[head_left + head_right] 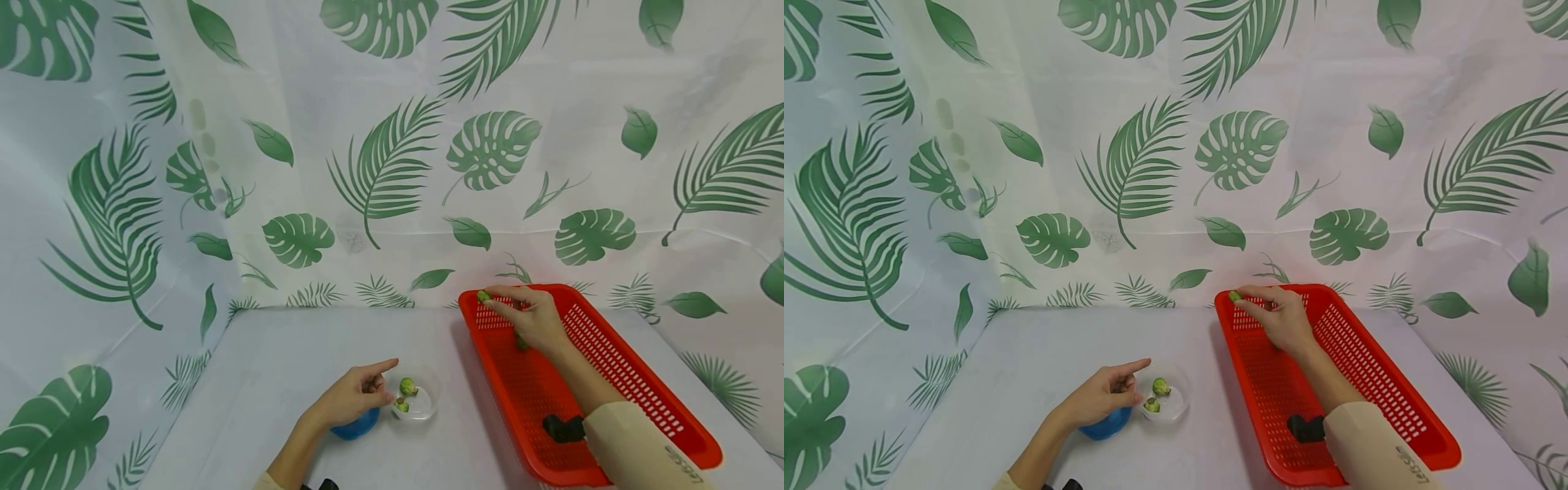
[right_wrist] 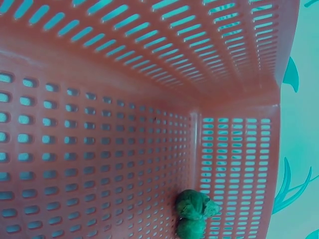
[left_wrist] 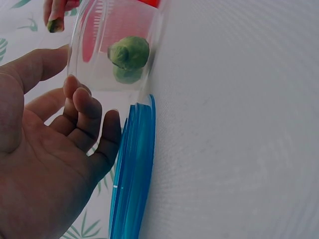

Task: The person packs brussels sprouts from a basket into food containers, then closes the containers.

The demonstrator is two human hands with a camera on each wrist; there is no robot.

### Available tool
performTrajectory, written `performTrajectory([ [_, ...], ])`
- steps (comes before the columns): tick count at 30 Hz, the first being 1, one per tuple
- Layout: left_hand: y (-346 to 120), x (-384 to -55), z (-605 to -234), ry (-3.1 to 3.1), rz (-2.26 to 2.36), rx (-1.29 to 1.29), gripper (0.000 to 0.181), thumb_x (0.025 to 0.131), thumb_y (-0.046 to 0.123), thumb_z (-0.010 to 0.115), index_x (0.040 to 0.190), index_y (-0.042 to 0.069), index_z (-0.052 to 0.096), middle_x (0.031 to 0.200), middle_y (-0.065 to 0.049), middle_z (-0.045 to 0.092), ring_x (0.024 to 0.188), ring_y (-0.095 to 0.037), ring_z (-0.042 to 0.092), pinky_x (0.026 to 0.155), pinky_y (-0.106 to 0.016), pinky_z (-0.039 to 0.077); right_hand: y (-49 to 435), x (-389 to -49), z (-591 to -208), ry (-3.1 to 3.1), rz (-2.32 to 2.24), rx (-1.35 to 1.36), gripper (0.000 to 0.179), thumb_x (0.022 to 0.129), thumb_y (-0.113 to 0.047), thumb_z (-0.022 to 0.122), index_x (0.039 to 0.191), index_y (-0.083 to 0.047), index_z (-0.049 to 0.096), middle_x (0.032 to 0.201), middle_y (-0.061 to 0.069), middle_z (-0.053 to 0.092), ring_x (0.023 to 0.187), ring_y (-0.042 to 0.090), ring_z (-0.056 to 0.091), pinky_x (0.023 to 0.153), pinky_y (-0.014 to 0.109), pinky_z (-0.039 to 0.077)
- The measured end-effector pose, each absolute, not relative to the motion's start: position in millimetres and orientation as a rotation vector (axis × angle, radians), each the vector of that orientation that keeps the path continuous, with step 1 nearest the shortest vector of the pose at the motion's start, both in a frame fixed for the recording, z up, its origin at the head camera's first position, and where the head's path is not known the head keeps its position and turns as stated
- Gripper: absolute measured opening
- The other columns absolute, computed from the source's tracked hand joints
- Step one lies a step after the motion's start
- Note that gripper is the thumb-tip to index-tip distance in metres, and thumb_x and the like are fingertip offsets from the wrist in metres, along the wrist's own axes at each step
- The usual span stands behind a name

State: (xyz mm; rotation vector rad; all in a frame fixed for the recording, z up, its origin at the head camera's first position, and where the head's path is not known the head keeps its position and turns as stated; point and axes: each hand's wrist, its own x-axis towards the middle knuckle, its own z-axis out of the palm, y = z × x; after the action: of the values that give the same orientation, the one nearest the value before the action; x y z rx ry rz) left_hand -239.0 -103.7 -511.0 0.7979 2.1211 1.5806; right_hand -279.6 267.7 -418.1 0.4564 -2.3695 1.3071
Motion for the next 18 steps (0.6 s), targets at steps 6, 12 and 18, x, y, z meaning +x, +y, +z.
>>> performTrajectory([
  [6, -103, -239, -510, 2.135, 1.575, 0.802, 0.065, 0.1, 0.008, 0.068, 0.159, 0.002, 0.041, 0.087, 0.0, 0.054, 0.07, -0.003, 0.045, 0.064, -0.018, 0.039, 254, -267, -400, -2.232, 1.345, 0.615, 0.028, 0.091, 0.006, 0.075, 0.118, 0.001, 0.077, 0.117, 0.024, 0.074, 0.095, 0.024, 0.063, 0.061, 0.023, 0.043],
  [12, -104, -238, -510, 2.133, 1.575, 0.801, 0.065, 0.1, 0.009, 0.068, 0.159, 0.002, 0.041, 0.086, 0.0, 0.054, 0.069, -0.003, 0.044, 0.063, -0.018, 0.038, 248, -263, -396, -2.147, 1.349, 0.692, 0.03, 0.089, 0.013, 0.073, 0.118, 0.005, 0.076, 0.116, 0.029, 0.072, 0.105, 0.021, 0.065, 0.07, 0.018, 0.047],
  [18, -103, -239, -510, 2.129, 1.577, 0.797, 0.065, 0.1, 0.007, 0.068, 0.159, 0.002, 0.041, 0.086, 0.0, 0.054, 0.069, -0.003, 0.045, 0.064, -0.018, 0.039, 239, -259, -392, -2.09, 1.379, 0.692, 0.032, 0.087, 0.015, 0.073, 0.118, 0.008, 0.075, 0.117, 0.029, 0.072, 0.111, 0.021, 0.065, 0.088, 0.019, 0.05],
])
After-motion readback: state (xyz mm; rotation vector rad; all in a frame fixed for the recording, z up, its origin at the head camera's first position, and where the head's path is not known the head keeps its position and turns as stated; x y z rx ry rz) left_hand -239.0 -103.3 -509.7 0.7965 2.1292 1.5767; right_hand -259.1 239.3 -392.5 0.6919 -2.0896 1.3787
